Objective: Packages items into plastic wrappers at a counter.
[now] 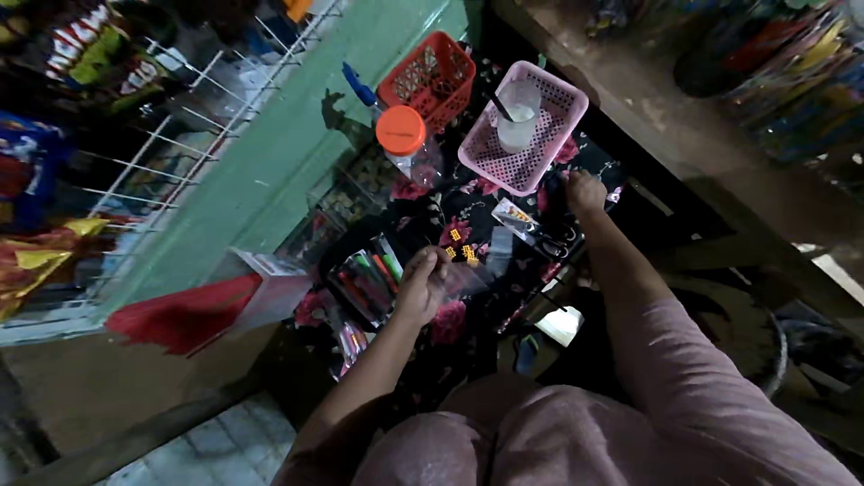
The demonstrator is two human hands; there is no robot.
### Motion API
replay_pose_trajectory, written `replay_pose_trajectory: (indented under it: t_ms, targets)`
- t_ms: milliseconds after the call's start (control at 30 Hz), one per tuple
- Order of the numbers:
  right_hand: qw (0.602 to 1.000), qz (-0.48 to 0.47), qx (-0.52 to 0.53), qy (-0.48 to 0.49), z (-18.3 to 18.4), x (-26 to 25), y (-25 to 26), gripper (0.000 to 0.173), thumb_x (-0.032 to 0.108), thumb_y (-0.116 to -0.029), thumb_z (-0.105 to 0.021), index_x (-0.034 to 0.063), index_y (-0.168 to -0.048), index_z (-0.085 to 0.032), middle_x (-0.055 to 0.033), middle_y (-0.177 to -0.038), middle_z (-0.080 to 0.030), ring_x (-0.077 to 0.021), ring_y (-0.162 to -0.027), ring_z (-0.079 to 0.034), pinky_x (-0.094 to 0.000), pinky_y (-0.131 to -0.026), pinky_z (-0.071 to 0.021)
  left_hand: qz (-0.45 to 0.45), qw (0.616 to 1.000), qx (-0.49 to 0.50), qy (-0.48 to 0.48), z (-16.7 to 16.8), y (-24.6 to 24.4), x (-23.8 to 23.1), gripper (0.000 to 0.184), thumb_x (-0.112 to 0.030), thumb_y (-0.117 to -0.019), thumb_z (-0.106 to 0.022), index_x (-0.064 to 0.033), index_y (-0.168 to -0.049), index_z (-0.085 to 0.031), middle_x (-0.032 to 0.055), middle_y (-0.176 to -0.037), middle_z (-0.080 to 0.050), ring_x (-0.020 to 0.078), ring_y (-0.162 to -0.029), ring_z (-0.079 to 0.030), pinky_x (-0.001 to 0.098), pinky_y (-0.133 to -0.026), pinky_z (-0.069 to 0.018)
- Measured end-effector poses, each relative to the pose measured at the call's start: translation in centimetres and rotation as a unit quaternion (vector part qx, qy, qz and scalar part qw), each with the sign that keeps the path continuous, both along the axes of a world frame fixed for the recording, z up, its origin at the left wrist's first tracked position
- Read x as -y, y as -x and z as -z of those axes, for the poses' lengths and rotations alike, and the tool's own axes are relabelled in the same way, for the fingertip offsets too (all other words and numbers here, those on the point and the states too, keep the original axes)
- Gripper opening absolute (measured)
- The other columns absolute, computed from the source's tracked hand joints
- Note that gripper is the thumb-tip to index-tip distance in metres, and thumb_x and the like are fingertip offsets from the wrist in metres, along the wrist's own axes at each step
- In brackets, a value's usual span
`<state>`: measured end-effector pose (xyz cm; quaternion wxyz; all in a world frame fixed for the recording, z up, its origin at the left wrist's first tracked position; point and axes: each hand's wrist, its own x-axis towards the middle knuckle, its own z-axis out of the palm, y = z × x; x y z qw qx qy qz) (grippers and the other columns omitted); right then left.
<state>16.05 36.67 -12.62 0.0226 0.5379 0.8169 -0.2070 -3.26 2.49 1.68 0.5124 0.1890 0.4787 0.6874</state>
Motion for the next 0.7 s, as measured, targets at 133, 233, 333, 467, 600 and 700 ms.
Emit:
replay_pose_trajectory:
  t_ms: [133,233,333,467,600,700]
  targets:
    - [0.995,-0.043,0.078,0.036,-4.4,0.9,0.1,0.070,0.062,-0.1047,-0.036,0.0091,-0.145,-0.055,-0.0270,-0.145,-0.055,-0.0551,-0.145,-0.032,-0.0830,-0.106,-0.0220,0.037,0.994,0.043,-0.096,-0.9,0.3,0.6,0.025,-0.053,-0.0907,-0.068,-0.0298,-0.082,-0.070,-0.0151,-0.070,-0.059,-0.0016,-0.060,-0.054,0.0155,-0.058,-0.0470]
    - [0.994,-0.081,-0.061,0.033,-8.6,5.5,-0.5,0.055,0.039,-0.1021,-0.059,-0.0012,-0.140,-0.057,-0.0337,-0.144,-0.051,-0.0572,-0.143,-0.033,-0.0806,-0.109,-0.0230,0.058,0.983,0.066,-0.158,-1.9,0.5,1.5,0.028,-0.054,-0.0912,-0.067,-0.0280,-0.080,-0.070,-0.0139,-0.069,-0.060,-0.0002,-0.060,-0.055,0.0174,-0.059,-0.0481]
    - [0.955,-0.102,-0.236,0.149,-12.1,13.2,-1.0,0.039,0.023,-0.1055,-0.055,-0.0054,-0.132,-0.060,-0.0271,-0.130,-0.062,-0.0391,-0.122,-0.061,-0.0580,-0.105,-0.0470,0.044,0.974,0.095,-0.202,-3.1,0.3,2.7,0.027,-0.048,-0.0937,-0.066,-0.0244,-0.081,-0.071,-0.0116,-0.069,-0.062,0.0023,-0.063,-0.059,0.0200,-0.065,-0.0520]
    - [0.839,-0.066,-0.384,0.379,-14.4,23.8,-1.4,0.036,0.024,-0.1073,-0.045,-0.0030,-0.126,-0.061,-0.0125,-0.119,-0.068,-0.0152,-0.105,-0.066,-0.0363,-0.094,-0.0544,0.012,0.969,0.088,-0.232,-5.0,0.1,4.7,0.031,-0.049,-0.0943,-0.064,-0.0222,-0.079,-0.070,-0.0108,-0.065,-0.059,0.0037,-0.061,-0.058,0.0228,-0.065,-0.0519]
    - [0.748,-0.047,-0.423,0.509,-16.1,30.9,-0.3,0.048,0.038,-0.1075,-0.030,0.0062,-0.129,-0.059,-0.0019,-0.115,-0.069,-0.0094,-0.101,-0.066,-0.0307,-0.087,-0.0555,0.031,0.952,0.076,-0.294,-5.9,0.4,7.3,0.037,-0.048,-0.0993,-0.057,-0.0181,-0.080,-0.069,-0.0075,-0.065,-0.058,0.0066,-0.061,-0.058,0.0243,-0.064,-0.0525]
    - [0.694,-0.012,-0.439,0.570,-18.0,33.5,1.5,0.053,0.041,-0.1112,-0.019,0.0101,-0.131,-0.057,0.0009,-0.112,-0.070,-0.0088,-0.100,-0.067,-0.0299,-0.087,-0.0561,0.028,0.951,0.041,-0.305,-6.7,0.2,9.3,0.037,-0.049,-0.0991,-0.057,-0.0189,-0.080,-0.069,-0.0085,-0.065,-0.058,0.0056,-0.061,-0.057,0.0227,-0.065,-0.0509]
